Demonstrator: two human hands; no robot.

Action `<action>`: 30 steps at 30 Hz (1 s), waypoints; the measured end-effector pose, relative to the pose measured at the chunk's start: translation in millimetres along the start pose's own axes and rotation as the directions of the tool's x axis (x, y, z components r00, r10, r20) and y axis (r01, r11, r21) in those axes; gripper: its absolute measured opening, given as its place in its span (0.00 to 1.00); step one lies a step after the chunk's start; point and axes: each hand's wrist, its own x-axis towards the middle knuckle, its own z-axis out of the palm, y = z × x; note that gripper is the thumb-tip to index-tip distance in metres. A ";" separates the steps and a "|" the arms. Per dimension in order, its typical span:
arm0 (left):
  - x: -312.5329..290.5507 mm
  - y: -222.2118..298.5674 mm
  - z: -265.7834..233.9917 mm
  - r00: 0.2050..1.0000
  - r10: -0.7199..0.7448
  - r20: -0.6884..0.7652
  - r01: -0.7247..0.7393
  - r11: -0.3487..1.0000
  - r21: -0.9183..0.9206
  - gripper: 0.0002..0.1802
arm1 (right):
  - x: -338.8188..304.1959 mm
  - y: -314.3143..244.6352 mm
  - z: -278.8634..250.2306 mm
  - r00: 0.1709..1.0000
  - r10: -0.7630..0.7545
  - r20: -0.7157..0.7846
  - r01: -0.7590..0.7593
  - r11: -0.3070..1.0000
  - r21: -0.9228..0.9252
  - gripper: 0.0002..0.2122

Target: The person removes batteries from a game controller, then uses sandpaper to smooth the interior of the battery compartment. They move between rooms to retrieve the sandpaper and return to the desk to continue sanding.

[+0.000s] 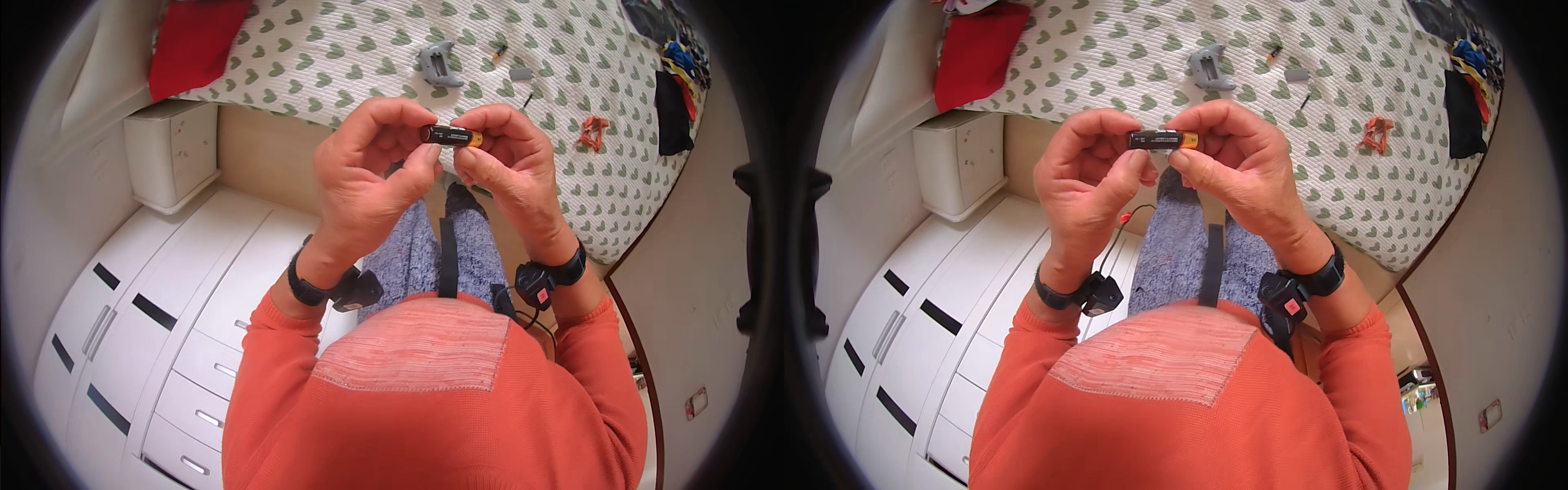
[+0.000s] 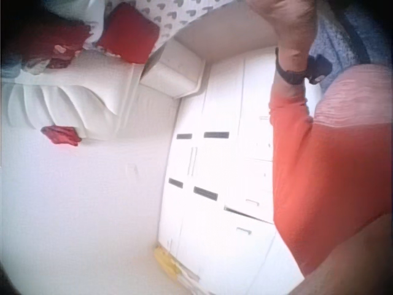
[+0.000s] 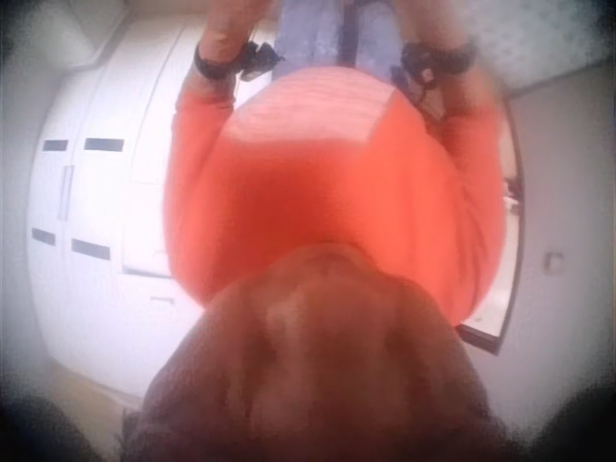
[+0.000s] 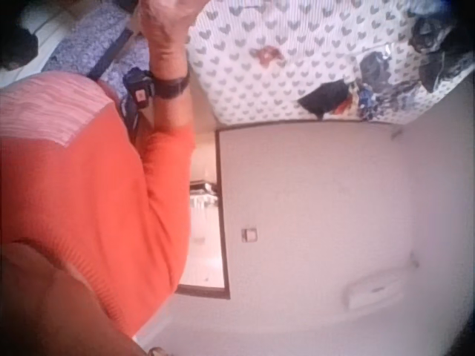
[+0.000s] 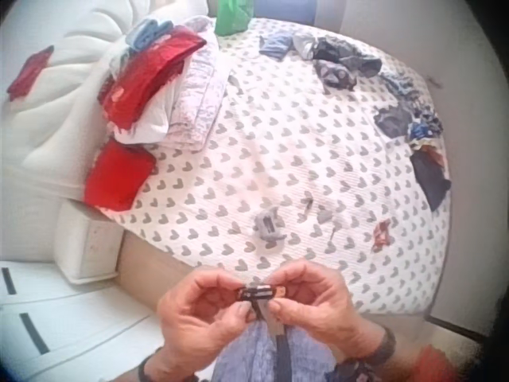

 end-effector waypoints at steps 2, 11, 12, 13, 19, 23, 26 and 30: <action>-9.9 13.1 -0.6 0.995 0.095 0.020 -0.096 0.994 0.055 0.16 | -5.4 -8.2 10.3 0.999 -0.007 0.041 0.007 1.000 0.015 0.14; -48.0 57.4 -11.3 0.960 0.279 -0.037 -0.272 0.952 0.141 0.17 | -10.0 -27.8 57.1 0.964 -0.174 0.200 0.160 0.984 0.083 0.14; -50.8 60.5 -12.4 0.954 0.297 -0.047 -0.287 0.946 0.151 0.17 | -10.5 -28.6 62.3 0.959 -0.194 0.205 0.181 0.980 0.081 0.14; -53.6 63.1 -12.8 0.949 0.311 -0.057 -0.299 0.941 0.160 0.17 | -11.6 -29.8 67.1 0.955 -0.212 0.207 0.200 0.977 0.079 0.14; -62.2 71.4 -7.3 0.919 0.372 -0.134 -0.348 0.922 0.171 0.17 | -22.2 -39.2 84.6 0.974 -0.071 0.213 0.063 0.997 0.045 0.13; -69.0 82.9 -9.8 0.965 0.212 -0.155 -0.186 0.968 0.166 0.15 | -21.3 -42.8 90.2 0.959 -0.184 0.218 0.218 0.965 -0.143 0.11; -70.5 88.5 -12.0 0.977 0.154 -0.148 -0.130 0.978 0.165 0.13 | -17.7 -42.2 94.2 0.936 -0.259 0.239 0.313 0.922 -0.226 0.10; -69.7 89.9 -12.0 0.978 0.151 -0.144 -0.136 0.984 0.113 0.12 | -16.8 -42.2 97.8 0.910 -0.312 0.274 0.383 0.886 -0.263 0.08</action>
